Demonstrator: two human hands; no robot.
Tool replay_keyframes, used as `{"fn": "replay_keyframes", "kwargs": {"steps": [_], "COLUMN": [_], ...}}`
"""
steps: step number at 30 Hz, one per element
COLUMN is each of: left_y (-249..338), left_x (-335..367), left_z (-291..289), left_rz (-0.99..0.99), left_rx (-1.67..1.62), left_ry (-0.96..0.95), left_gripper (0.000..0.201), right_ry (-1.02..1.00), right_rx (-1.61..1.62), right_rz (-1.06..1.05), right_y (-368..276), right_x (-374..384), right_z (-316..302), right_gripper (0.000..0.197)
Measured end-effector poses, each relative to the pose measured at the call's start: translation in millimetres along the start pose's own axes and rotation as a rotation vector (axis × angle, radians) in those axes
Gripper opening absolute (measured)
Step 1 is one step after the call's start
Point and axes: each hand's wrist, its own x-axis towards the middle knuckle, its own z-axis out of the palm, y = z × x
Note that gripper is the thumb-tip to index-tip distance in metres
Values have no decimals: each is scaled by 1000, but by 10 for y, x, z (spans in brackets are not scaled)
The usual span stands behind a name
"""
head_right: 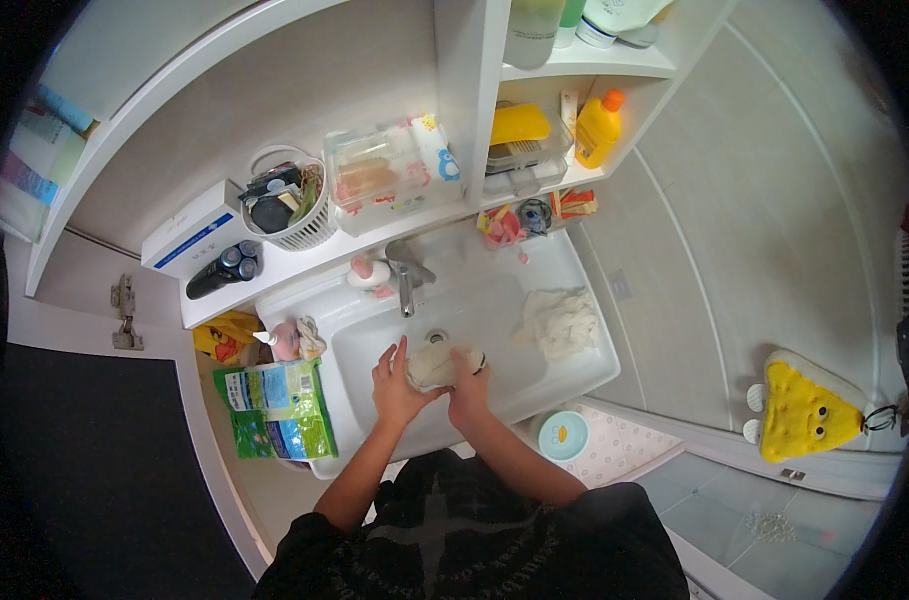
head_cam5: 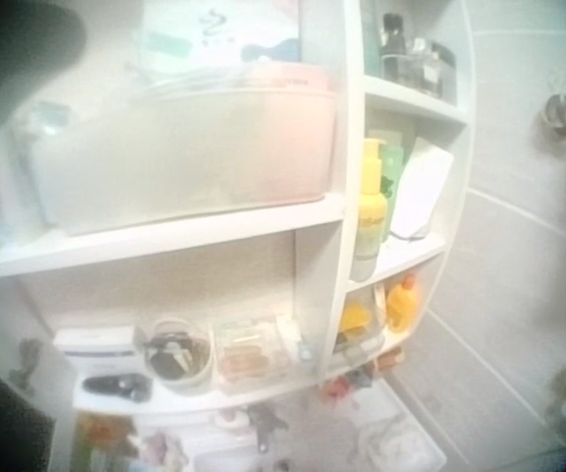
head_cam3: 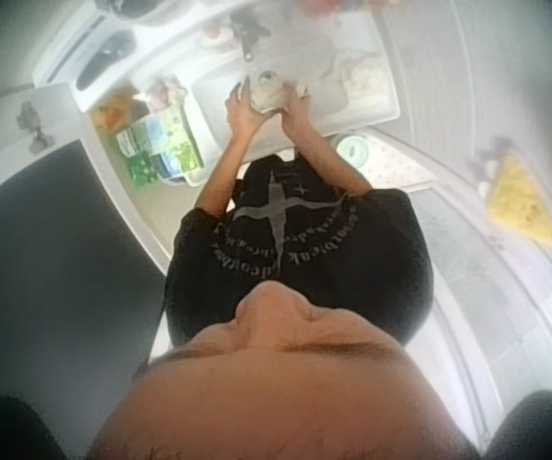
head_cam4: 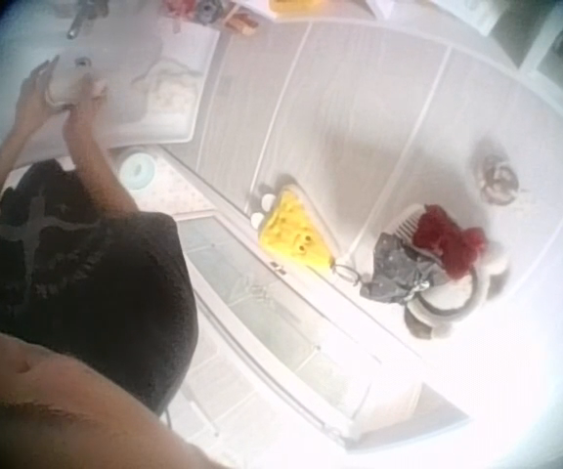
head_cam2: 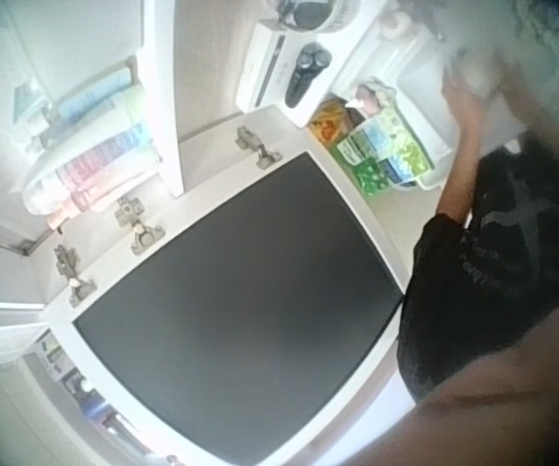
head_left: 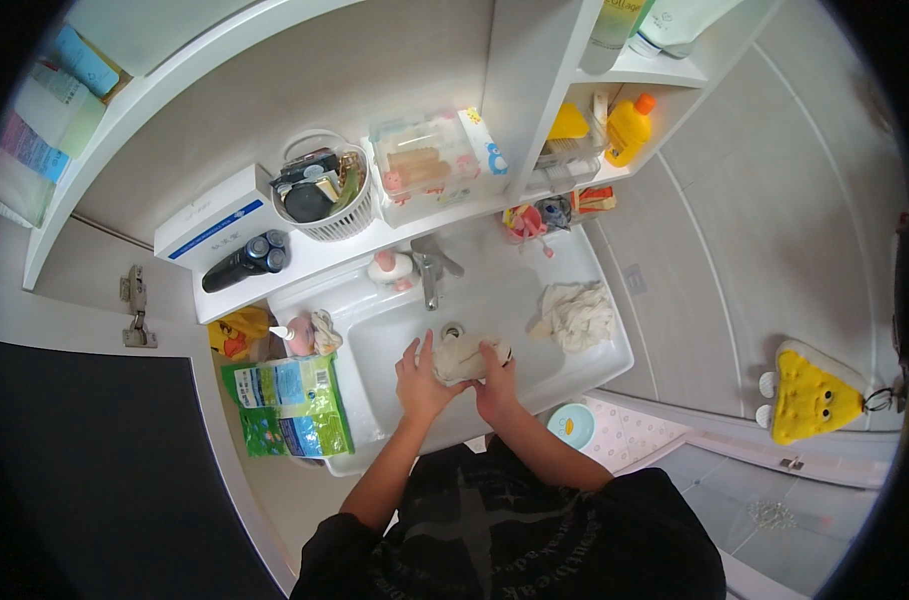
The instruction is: The person washes and wrings out cloths in a bathroom sink by hand, repeatedly rubbing, unfolding, and twisting the fabric.
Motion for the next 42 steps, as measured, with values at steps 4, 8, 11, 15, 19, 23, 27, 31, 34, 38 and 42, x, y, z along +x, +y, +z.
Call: {"fn": "replay_keyframes", "kwargs": {"steps": [4, 8, 11, 15, 19, 23, 27, 31, 34, 38, 42], "left_y": [9, -48, -207, -323, -17, 356, 527, 453, 361, 199, 392], "left_x": [142, 105, 19, -46, -67, 35, 27, -108, -328, -382, -326], "left_z": [-87, -41, -26, -270, -422, -358, -402, -486, -575, -584, -544], "left_rz": [-65, -235, -21, -194, -1, 38, 37, -75, -198, -348, -417], "left_rx": [19, -116, -637, -1211, -2028, -2486, -2558, -2447, -2205, -1512, -1196], "left_ry": [-242, -443, -501, -1057, -1503, -1812, -1920, -1844, -1691, -1307, -837], "left_gripper": [118, 87, 72, 67, 67, 68, 69, 70, 72, 64, 56], "right_ry": [-109, -340, -591, -928, -1108, -1253, -1440, -1508, -1251, -986, -778], "right_rx": [-155, -448, -843, -584, -97, 148, 466, 369, -107, -377, -562], "right_rz": [-121, -259, -588, -192, -83, 98, 479, 497, 181, 41, -175], "right_y": [57, -155, -575, -1119, -1118, -826, -543, -706, -1012, -1072, -926], "right_x": [-78, -356, -548, -380, 53, -278, -519, -302, -376, -508, -376], "right_z": [-142, -70, 108, 153, 160, 653, 816, 711, 628, 574, 511], "right_gripper": [58, 49, 37, 38, 66, 93, 93, 63, 45, 38, 25]}}
